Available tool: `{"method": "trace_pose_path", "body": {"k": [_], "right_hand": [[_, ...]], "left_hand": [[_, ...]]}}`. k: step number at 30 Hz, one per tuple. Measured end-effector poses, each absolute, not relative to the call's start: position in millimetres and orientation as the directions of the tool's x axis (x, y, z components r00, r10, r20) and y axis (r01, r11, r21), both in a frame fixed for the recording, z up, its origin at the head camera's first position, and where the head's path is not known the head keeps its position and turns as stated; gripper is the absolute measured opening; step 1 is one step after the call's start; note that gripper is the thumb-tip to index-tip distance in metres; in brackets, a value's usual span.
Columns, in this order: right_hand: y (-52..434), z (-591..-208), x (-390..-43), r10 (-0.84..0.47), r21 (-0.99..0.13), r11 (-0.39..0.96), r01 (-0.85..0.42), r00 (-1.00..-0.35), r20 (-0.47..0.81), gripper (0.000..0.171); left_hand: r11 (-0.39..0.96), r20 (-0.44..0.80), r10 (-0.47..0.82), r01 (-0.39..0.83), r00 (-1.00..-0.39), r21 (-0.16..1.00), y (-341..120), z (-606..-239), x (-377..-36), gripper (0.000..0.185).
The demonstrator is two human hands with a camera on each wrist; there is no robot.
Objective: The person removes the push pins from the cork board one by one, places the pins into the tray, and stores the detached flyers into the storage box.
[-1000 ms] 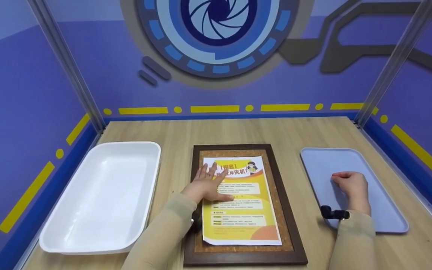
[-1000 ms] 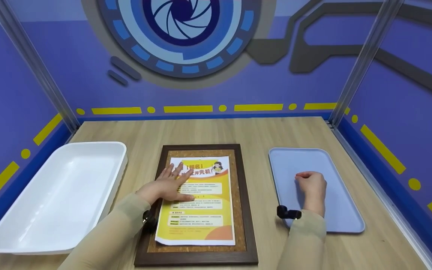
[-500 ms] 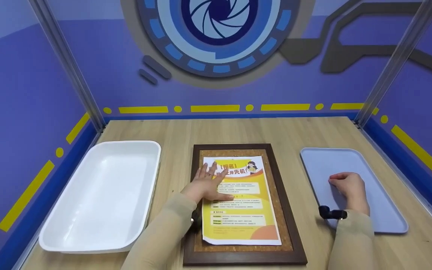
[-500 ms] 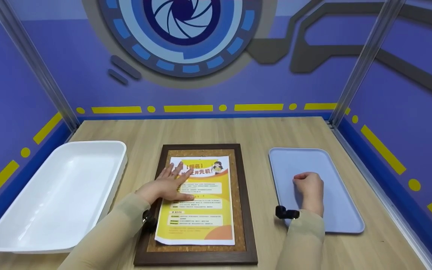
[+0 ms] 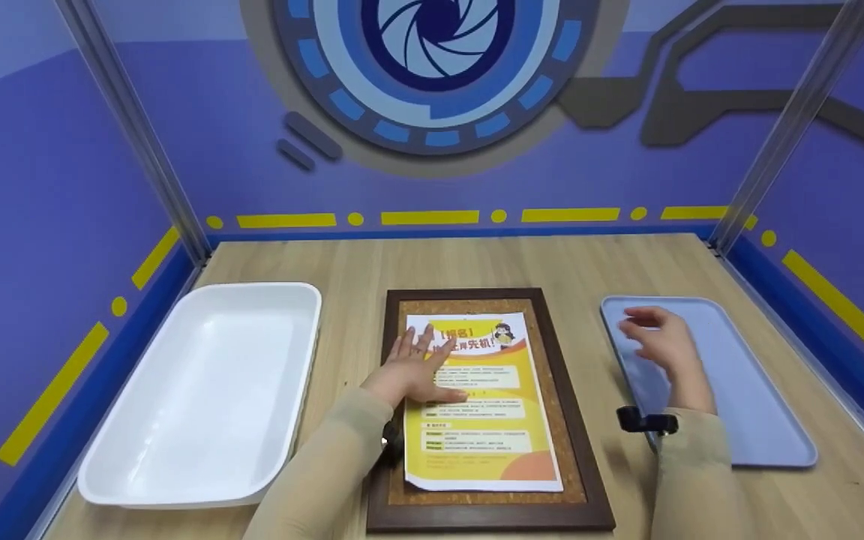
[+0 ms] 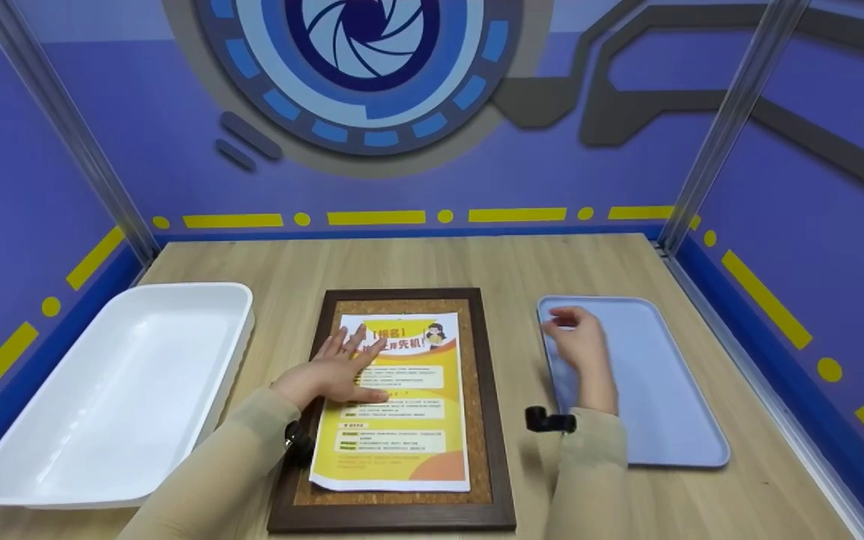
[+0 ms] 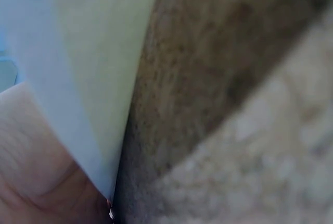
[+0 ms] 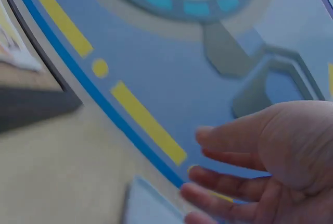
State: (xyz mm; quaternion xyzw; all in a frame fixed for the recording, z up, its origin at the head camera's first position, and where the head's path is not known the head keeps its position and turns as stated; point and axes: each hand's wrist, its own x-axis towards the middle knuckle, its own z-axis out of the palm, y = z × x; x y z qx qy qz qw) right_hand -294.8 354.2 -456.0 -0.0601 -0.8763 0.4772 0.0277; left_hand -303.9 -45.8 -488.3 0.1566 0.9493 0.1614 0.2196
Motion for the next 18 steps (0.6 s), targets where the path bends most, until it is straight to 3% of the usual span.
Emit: {"method": "trace_pose_path", "body": {"k": [5,18], "right_hand": [[311.0,-462.2,-302.8,-0.044,-0.868,0.478,0.133,-0.984,-0.175,0.051],[273.6,-484.1,-313.7,-0.043,-0.769,0.604,0.210,-0.955,-0.294,0.065]], "left_hand": [[0.897,-0.364,0.376,0.236,-0.852,0.374,-45.6,-486.7,-303.4,0.106],[0.899,-0.364,0.360,0.216,-0.859,0.380,-44.4,-482.9,-300.2,0.105]]}}
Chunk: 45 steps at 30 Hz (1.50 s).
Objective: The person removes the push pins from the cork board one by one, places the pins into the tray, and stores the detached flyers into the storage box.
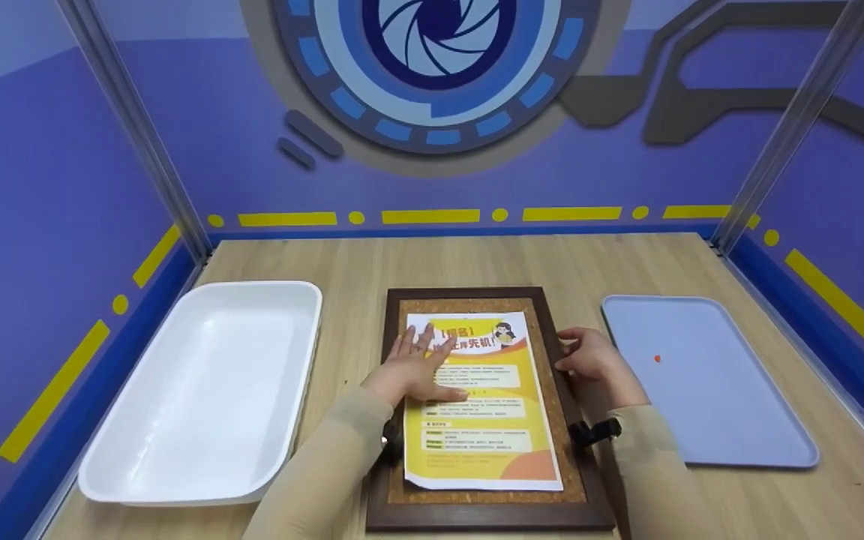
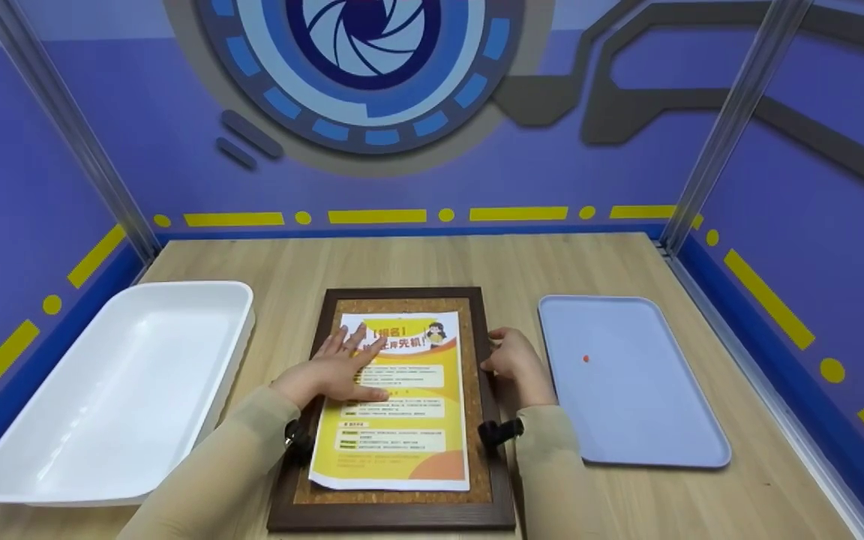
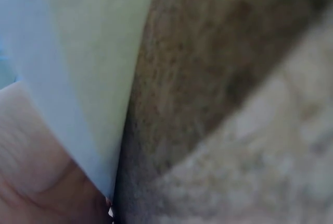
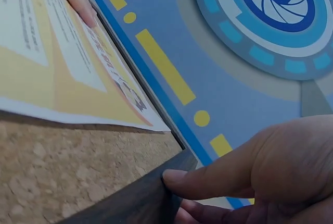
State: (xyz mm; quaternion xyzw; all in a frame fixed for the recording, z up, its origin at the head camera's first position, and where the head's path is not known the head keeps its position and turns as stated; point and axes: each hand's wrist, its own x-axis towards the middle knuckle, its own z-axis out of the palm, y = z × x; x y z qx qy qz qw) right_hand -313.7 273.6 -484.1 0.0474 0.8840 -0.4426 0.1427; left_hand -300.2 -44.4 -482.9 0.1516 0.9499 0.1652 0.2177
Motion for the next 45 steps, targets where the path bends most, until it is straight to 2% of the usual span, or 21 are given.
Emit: {"method": "trace_pose_path", "body": {"k": [5,11,14,18,21,26,30,36,38,40,43,45], "right_hand": [[270.5,-482.7,-313.6,-0.024,-0.743,0.630,0.226,-0.950,-0.310,0.066],[270.5,-482.0,-314.2,-0.021,-0.736,0.638,0.224,-0.951,-0.308,0.065],[270.9,-482.3,-313.5,-0.030,-0.742,0.642,0.195,-0.960,-0.278,0.065],[271.4,-483.4,-313.0,-0.031,-0.742,0.646,0.178,-0.965,-0.259,0.065],[272.1,-483.5,-312.9,-0.024,-0.736,0.651,0.188,-0.963,-0.267,0.065],[272.6,-483.1,-311.9,-0.032,-0.740,0.646,0.189,-0.961,-0.273,0.066],[272.6,-482.8,-311.2,-0.046,-0.748,0.639,0.177,-0.962,-0.268,0.066],[272.0,-484.3,-312.1,-0.049,-0.742,0.648,0.173,-0.962,-0.267,0.064],[272.2,-484.6,-312.4,-0.049,-0.735,0.657,0.170,-0.962,-0.267,0.064],[272.6,-485.1,-312.5,-0.051,-0.732,0.661,0.166,-0.963,-0.265,0.064],[273.3,-485.7,-312.5,-0.056,-0.743,0.649,0.166,-0.963,-0.265,0.065],[273.1,-486.4,-312.4,-0.060,-0.752,0.638,0.167,-0.962,-0.265,0.066]], "left_hand": [[0.877,-0.346,0.394,0.236,-0.851,0.419,-45.3,-482.4,-304.4,0.104],[0.776,-0.255,0.420,0.199,-0.871,0.598,-56.2,-474.9,-308.1,0.088],[0.704,-0.202,0.370,0.132,-0.907,0.698,-67.1,-466.1,-302.2,0.081],[0.629,-0.196,0.223,-0.013,-0.955,0.777,-81.8,-454.5,-288.6,0.066],[0.587,-0.260,0.155,-0.123,-0.953,0.800,-88.9,-450.3,-279.3,0.056],[0.524,-0.339,0.146,-0.218,-0.929,0.824,-90.3,-452.0,-271.1,0.047],[0.525,-0.347,0.137,-0.229,-0.928,0.820,-87.6,-456.7,-270.0,0.049],[0.581,-0.301,0.088,-0.197,-0.950,0.790,-75.2,-470.4,-269.8,0.077],[0.599,-0.278,0.074,-0.181,-0.958,0.780,-72.0,-473.6,-269.4,0.073],[0.594,-0.266,0.078,-0.170,-0.961,0.786,-70.9,-475.9,-269.8,0.061],[0.550,-0.255,0.105,-0.158,-0.961,0.820,-73.2,-478.6,-271.6,0.042],[0.506,-0.247,0.126,-0.152,-0.961,0.849,-76.7,-480.2,-273.5,0.036]]}}
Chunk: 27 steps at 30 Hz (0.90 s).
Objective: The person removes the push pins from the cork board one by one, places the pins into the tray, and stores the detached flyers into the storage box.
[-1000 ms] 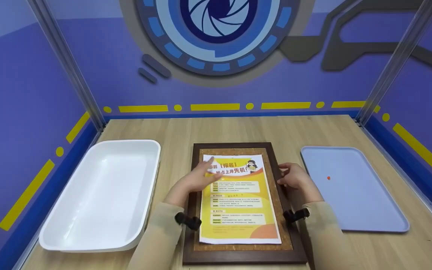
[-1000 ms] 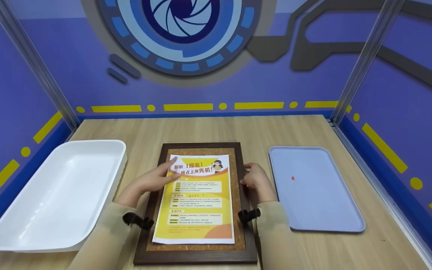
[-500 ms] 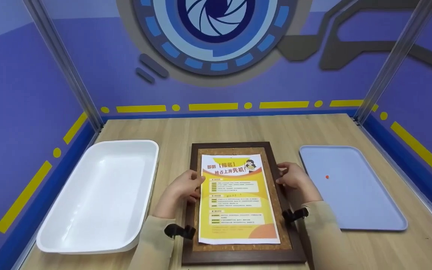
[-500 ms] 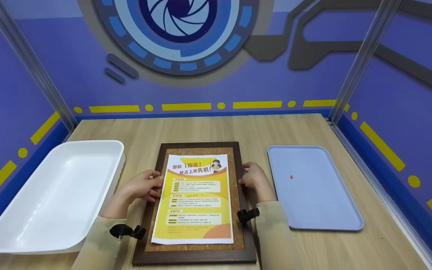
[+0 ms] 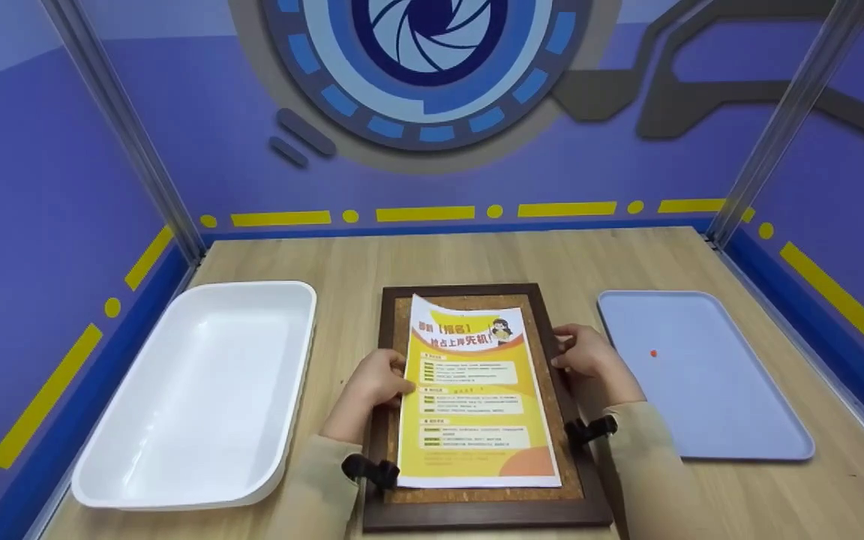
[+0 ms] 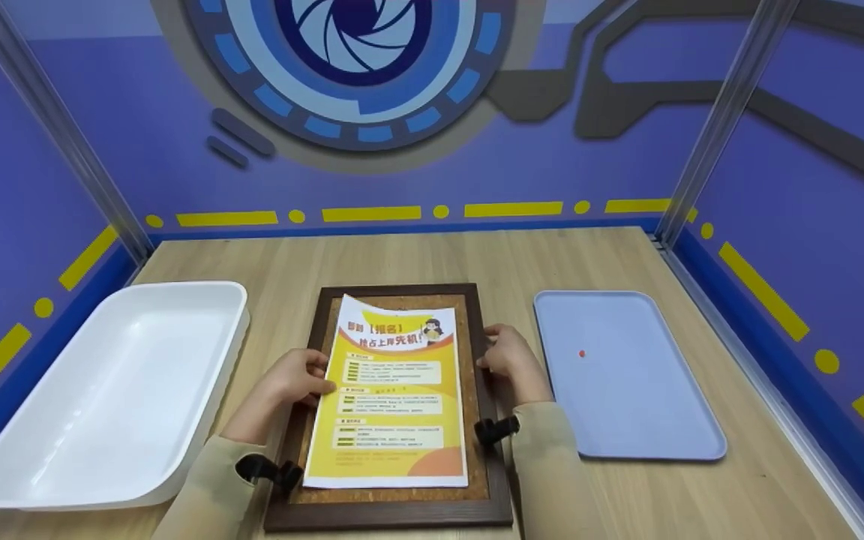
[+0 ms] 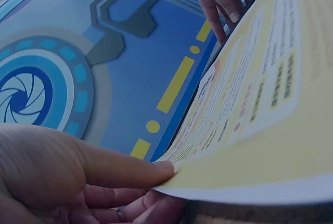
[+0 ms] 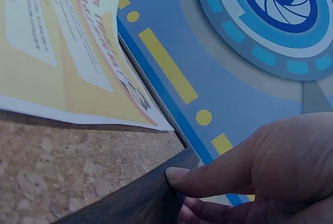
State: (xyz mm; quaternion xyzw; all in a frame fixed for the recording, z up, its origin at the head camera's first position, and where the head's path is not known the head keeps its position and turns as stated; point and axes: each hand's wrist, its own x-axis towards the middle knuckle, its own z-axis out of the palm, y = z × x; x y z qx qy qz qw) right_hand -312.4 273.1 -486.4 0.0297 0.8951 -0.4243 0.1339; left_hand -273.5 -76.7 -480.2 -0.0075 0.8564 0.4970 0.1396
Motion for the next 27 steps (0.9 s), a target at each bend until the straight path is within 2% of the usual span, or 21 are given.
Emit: {"method": "trace_pose_path", "body": {"k": [7,12,19,27], "right_hand": [[272.8,-486.3,-312.5,-0.070,-0.758,0.633,0.156,-0.964,-0.256,0.065],[272.5,-486.2,-312.3,-0.077,-0.765,0.627,0.147,-0.965,-0.249,0.064],[273.0,-485.7,-313.9,-0.068,-0.776,0.607,0.169,-0.962,-0.263,0.064],[274.9,-487.2,-312.2,-0.068,-0.761,0.630,0.154,-0.965,-0.252,0.065]], "left_hand": [[0.364,-0.299,0.134,-0.234,-0.945,0.901,-86.3,-485.3,-281.5,0.038],[0.289,-0.268,0.111,-0.227,-0.957,0.930,-91.4,-479.6,-281.7,0.041],[0.294,-0.262,0.041,-0.239,-0.964,0.925,-111.1,-452.7,-276.7,0.040],[0.249,-0.309,0.031,-0.292,-0.951,0.923,-160.1,-419.6,-267.7,0.046]]}}
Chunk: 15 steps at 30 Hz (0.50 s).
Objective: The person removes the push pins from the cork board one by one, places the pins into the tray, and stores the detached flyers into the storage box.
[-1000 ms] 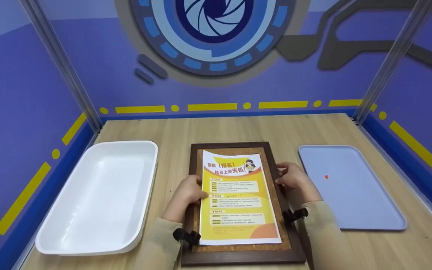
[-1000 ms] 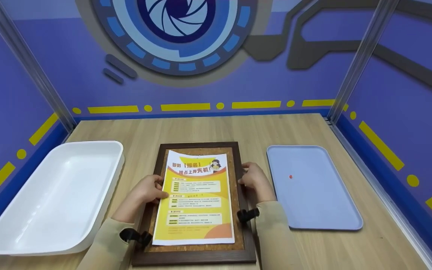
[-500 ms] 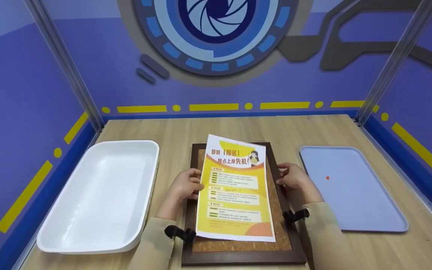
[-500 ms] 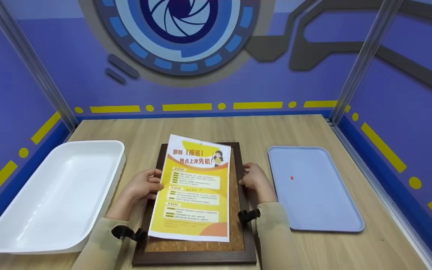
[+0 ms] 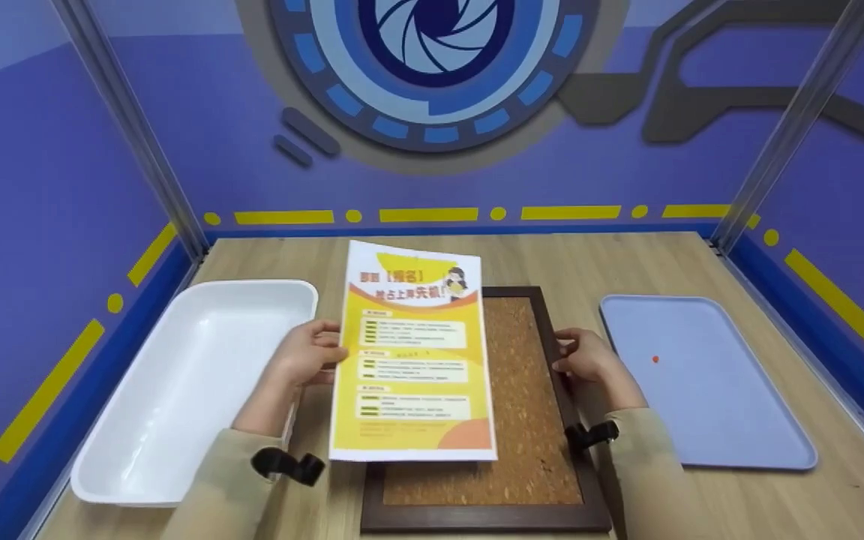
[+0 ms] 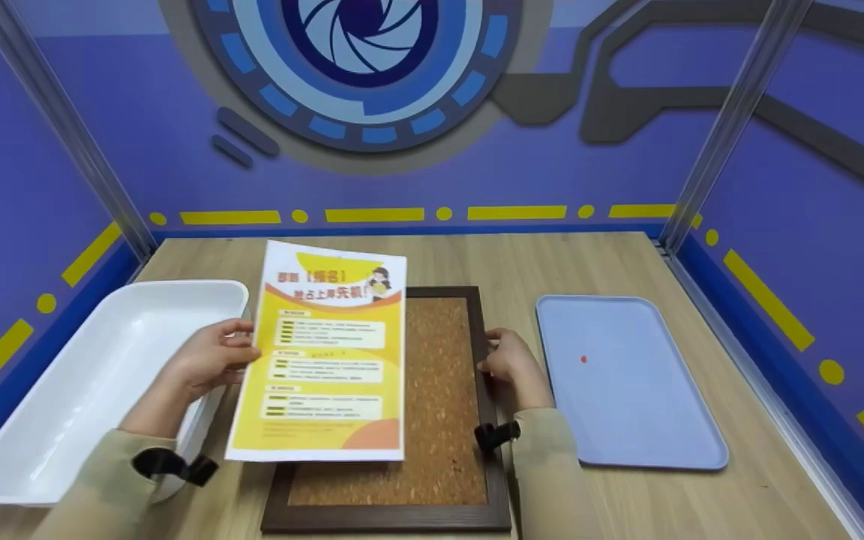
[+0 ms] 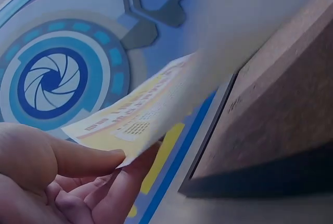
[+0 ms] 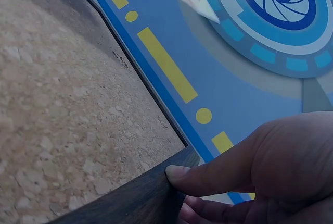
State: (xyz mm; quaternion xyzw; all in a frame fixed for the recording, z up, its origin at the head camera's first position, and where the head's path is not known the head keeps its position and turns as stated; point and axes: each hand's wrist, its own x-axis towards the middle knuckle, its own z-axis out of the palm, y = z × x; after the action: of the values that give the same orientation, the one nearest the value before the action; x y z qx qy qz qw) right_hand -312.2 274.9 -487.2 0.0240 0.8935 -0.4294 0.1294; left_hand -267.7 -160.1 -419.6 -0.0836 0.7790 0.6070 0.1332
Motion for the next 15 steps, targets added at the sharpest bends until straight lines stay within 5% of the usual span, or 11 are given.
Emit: {"method": "trace_pose_path", "body": {"k": [15], "right_hand": [[274.1,-486.5,-312.0,-0.078,-0.766,0.627,0.143,-0.967,-0.244,0.065]], "left_hand": [[0.282,-0.438,-0.007,-0.422,-0.899,0.861,-305.0,-406.6,-261.0,0.056]]}}
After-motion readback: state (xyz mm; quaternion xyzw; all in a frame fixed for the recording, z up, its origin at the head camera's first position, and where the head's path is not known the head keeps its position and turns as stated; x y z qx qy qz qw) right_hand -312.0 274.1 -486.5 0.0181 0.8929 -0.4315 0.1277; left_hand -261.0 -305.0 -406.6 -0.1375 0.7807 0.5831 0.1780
